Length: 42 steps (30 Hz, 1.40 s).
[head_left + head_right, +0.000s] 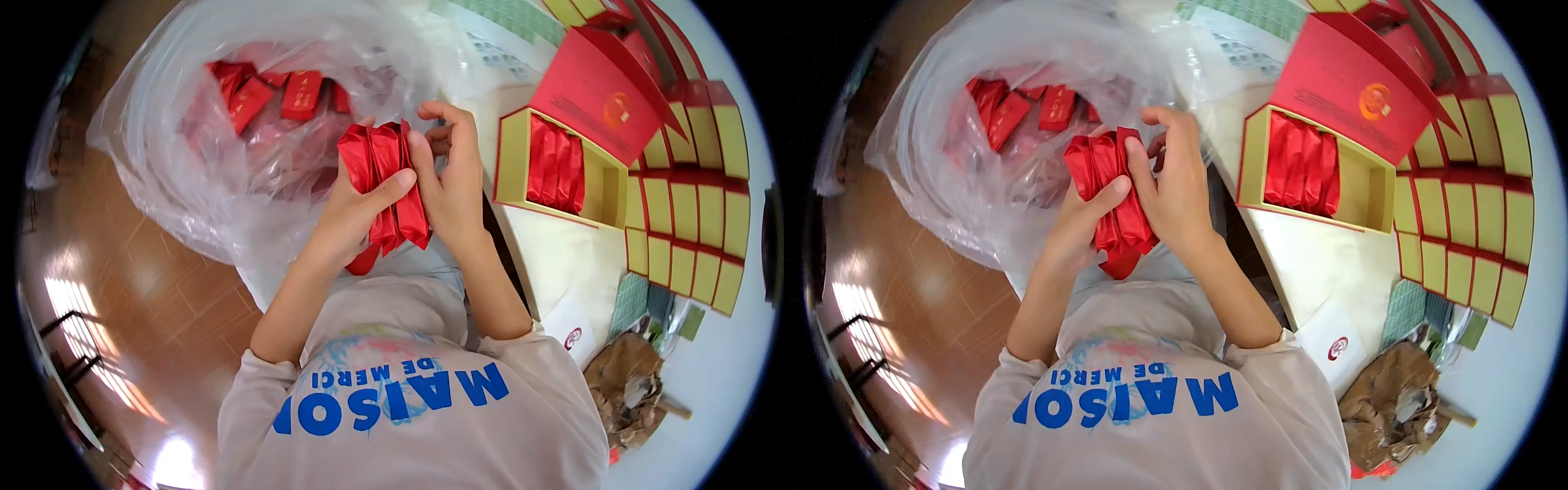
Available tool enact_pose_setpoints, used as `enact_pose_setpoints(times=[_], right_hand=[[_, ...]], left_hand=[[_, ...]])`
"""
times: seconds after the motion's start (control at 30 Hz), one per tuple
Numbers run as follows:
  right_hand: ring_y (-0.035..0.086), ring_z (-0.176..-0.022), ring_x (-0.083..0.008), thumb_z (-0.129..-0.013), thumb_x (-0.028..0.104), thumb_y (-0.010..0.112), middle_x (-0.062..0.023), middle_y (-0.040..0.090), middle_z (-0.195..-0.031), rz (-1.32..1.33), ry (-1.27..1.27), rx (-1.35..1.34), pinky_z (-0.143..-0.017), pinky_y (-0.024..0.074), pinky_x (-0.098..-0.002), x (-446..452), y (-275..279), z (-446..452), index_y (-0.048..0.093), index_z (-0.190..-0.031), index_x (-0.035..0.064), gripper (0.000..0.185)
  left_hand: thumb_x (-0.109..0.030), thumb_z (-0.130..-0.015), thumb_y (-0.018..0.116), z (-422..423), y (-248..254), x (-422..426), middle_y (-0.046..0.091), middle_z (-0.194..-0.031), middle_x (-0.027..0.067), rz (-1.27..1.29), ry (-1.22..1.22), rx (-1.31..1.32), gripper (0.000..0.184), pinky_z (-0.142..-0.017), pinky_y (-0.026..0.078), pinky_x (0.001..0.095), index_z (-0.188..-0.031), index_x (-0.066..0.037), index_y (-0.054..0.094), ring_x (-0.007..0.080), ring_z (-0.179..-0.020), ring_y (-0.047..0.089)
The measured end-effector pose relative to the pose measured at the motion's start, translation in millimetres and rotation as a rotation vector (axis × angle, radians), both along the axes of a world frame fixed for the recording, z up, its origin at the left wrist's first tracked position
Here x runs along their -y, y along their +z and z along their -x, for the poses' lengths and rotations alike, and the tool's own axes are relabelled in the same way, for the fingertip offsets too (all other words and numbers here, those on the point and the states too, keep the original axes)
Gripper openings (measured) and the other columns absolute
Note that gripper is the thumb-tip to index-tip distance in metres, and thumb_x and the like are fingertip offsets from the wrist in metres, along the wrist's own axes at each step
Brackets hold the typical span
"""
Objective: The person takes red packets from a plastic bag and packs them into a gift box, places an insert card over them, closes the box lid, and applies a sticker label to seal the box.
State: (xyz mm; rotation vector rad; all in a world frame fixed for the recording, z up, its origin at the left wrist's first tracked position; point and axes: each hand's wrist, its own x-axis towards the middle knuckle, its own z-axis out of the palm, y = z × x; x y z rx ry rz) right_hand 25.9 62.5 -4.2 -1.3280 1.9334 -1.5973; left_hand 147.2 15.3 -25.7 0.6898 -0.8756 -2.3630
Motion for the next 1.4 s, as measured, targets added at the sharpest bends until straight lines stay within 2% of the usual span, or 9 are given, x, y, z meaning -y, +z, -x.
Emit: enact_pose_setpoints(times=[0.13, 0.2, 0.23, 0.4, 0.53, 0.67, 0.8, 0.9, 1.4], right_hand=[[0.054, -0.072, -0.0208, -0.096, 0.011, 0.05, -0.0141, 0.058, -0.097, -0.034, -0.064, -0.041, -0.068, 0.0464, -0.0326, -45.6, 35.2, 37.0, 0.056, -0.115, 0.0005, 0.022], [0.045, -0.061, -0.0057, -0.101, 0.014, 0.043, -0.0047, 0.062, -0.089, -0.014, -0.097, 0.211, -0.058, 0.0399, -0.0217, -73.0, 60.4, 60.3, 0.058, -0.119, 0.0018, 0.027], [0.043, -0.059, -0.0038, -0.101, 0.015, 0.042, -0.0035, 0.062, -0.089, 0.009, -0.136, 0.227, -0.056, 0.0377, -0.02, -87.1, 68.4, 72.7, 0.057, -0.12, 0.0017, 0.028], [0.043, -0.062, -0.0033, -0.101, 0.022, 0.044, -0.0028, 0.062, -0.093, -0.004, -0.163, 0.283, -0.056, 0.0375, -0.0186, -139.3, 100.3, 110.2, 0.054, -0.129, 0.0028, 0.035], [0.047, -0.071, -0.0038, -0.101, 0.024, 0.046, -0.0026, 0.061, -0.095, 0.062, -0.151, 0.233, -0.064, 0.0405, -0.0182, -147.2, 105.0, 130.0, 0.049, -0.136, 0.0063, 0.04], [0.051, -0.095, -0.0081, -0.1, 0.027, 0.049, -0.0045, 0.06, -0.105, -0.115, -0.229, 0.149, -0.084, 0.042, -0.0214, -157.1, 108.5, 176.8, 0.042, -0.142, 0.0095, 0.046], [0.051, -0.088, -0.0055, -0.1, 0.03, 0.049, 0.0012, 0.061, -0.106, 0.028, -0.223, 0.142, -0.079, 0.0431, -0.0201, -158.7, 82.8, 217.7, 0.049, -0.137, 0.0103, 0.042], [0.052, -0.084, -0.005, -0.097, 0.031, 0.054, 0.0007, 0.062, -0.101, -0.178, -0.26, 0.435, -0.074, 0.0446, -0.0209, -167.1, 79.6, 225.2, 0.052, -0.135, 0.0097, 0.043], [0.04, -0.055, -0.0043, -0.091, 0.034, 0.063, 0.0046, 0.05, -0.069, -0.264, -0.145, 0.415, -0.048, 0.0325, -0.0218, -169.0, 30.9, 239.3, 0.05, -0.133, 0.002, 0.054]], left_hand=[[-0.012, -0.088, 0.066, 30.3, 34.7, -7.7, 0.05, -0.126, 0.0133, 0.196, -0.023, -0.08, 0.087, -0.092, 0.049, 0.0378, -0.15, -0.012, 0.004, 0.0242, -0.109, 0.058], [-0.015, -0.09, 0.064, 45.2, 47.7, -5.8, 0.053, -0.121, 0.0145, 0.132, -0.143, -0.243, 0.084, -0.087, 0.052, 0.0396, -0.149, -0.014, 0.004, 0.0279, -0.102, 0.062], [-0.034, -0.095, 0.055, 52.0, 53.1, -4.1, 0.044, -0.134, 0.0157, 0.215, -0.257, -0.212, 0.075, -0.084, 0.055, 0.0457, -0.15, -0.016, 0.009, 0.0332, -0.106, 0.061], [-0.046, -0.094, 0.051, 107.6, 52.9, -2.6, 0.042, -0.139, 0.017, -0.026, -0.535, -0.236, 0.075, -0.085, 0.055, 0.0453, -0.149, -0.012, 0.012, 0.0325, -0.106, 0.061], [-0.015, -0.087, 0.067, 181.4, 83.5, -44.2, 0.047, -0.127, 0.0165, 0.849, -0.292, -0.273, 0.073, -0.099, 0.043, 0.0368, -0.14, -0.006, 0.018, 0.0256, -0.117, 0.052], [-0.023, -0.087, 0.068, 231.5, 90.6, -62.4, 0.035, -0.134, 0.0209, 0.87, -0.364, -0.265, 0.073, -0.101, 0.04, 0.0366, -0.137, -0.004, 0.019, 0.0265, -0.121, 0.047], [-0.042, -0.092, 0.058, 266.8, 68.0, -64.2, 0.032, -0.133, 0.0264, 1.036, -0.339, -0.084, 0.073, -0.103, 0.037, 0.0413, -0.135, 0.003, 0.02, 0.0345, -0.122, 0.044], [-0.049, -0.09, 0.054, 274.2, 46.6, -65.4, 0.04, -0.124, 0.0287, 1.577, -0.165, 0.114, 0.071, -0.102, 0.033, 0.0455, -0.125, 0.009, 0.037, 0.0423, -0.115, 0.04], [-0.036, -0.09, 0.058, 260.3, 45.1, -48.6, 0.055, -0.101, 0.0149, 1.748, -0.221, 0.31, 0.039, -0.082, 0.041, 0.0427, -0.093, 0.003, 0.06, 0.0328, -0.091, 0.047]])
